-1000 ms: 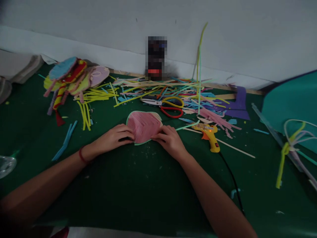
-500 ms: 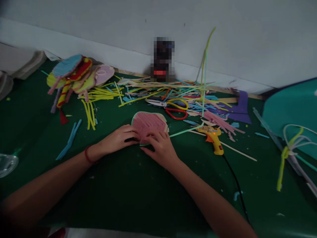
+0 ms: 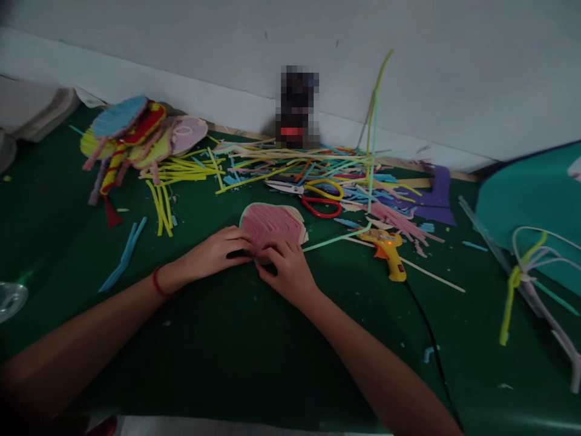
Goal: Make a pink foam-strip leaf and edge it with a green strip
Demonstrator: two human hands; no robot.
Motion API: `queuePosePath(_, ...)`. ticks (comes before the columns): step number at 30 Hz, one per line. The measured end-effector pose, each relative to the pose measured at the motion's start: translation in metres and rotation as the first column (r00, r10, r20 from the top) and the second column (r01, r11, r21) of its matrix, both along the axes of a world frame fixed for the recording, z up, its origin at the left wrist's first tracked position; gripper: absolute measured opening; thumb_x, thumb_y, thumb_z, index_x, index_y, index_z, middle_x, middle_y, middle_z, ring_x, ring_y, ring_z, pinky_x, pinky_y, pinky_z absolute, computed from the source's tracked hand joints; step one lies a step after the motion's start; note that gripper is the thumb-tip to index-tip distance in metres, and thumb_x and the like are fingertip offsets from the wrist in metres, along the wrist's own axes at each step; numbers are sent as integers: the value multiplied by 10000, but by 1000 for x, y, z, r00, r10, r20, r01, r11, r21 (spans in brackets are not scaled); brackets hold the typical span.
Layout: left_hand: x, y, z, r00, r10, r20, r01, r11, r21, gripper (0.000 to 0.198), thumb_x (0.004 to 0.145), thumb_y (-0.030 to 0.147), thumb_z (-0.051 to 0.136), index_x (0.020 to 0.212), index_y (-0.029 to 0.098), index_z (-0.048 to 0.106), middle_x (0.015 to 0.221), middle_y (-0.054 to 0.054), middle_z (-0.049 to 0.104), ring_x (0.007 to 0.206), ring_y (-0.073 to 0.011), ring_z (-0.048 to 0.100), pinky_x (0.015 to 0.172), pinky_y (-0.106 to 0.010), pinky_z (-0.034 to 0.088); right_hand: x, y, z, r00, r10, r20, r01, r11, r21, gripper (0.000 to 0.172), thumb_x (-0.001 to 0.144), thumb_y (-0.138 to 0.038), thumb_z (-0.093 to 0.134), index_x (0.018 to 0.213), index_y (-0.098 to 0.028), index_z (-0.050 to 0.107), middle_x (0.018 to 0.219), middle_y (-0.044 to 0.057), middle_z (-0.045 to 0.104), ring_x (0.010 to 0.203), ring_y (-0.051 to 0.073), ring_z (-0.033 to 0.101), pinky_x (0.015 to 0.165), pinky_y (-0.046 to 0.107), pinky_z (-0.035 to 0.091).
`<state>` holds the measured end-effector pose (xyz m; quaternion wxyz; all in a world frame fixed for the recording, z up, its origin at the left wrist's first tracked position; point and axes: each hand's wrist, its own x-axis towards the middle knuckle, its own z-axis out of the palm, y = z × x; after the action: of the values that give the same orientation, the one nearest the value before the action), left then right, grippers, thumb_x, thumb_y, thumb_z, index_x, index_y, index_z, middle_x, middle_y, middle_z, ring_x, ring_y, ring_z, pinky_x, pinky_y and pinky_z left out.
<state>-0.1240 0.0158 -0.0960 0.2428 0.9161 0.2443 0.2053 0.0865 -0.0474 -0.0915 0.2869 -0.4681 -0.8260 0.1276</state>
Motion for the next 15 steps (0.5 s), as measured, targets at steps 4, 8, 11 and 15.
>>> queuePosePath(4,0,-1,1,1000,4,-5,-4,1000,-7,151,899,274,590,1003,184,651,1090,-68,625,1043,-191,565,929,-346,428,0,0,-2,1000,-6,-23,7,1000,6,98,822,-183,637,916,-211,642,1005,64,654,959,228,593,841,393,451)
queuePosePath(8,0,-1,3,1000,5,0,-5,1000,-20,155,898,276,591,1003,181,654,1082,-71,628,1038,-192,566,921,-342,430,-1,1,-3,996,-17,-82,15,1000,-26,80,815,-186,646,887,-220,641,991,56,647,955,221,595,845,390,451)
queuePosePath(11,0,-1,4,1000,1,2,-1,1000,-27,154,902,273,586,1003,179,653,1086,-72,627,1038,-191,565,921,-340,426,-1,2,-2,993,-24,-113,16,997,-69,68,818,-198,653,879,-224,638,975,50,641,948,217,595,838,391,453)
queuePosePath(15,1,-2,3,1000,13,-20,-14,1000,-22,150,900,283,589,996,186,652,1093,-67,622,1038,-190,559,914,-339,421,2,4,-1,991,-12,-135,-4,993,-120,64,827,-191,658,883,-218,640,980,55,637,966,220,590,838,395,451)
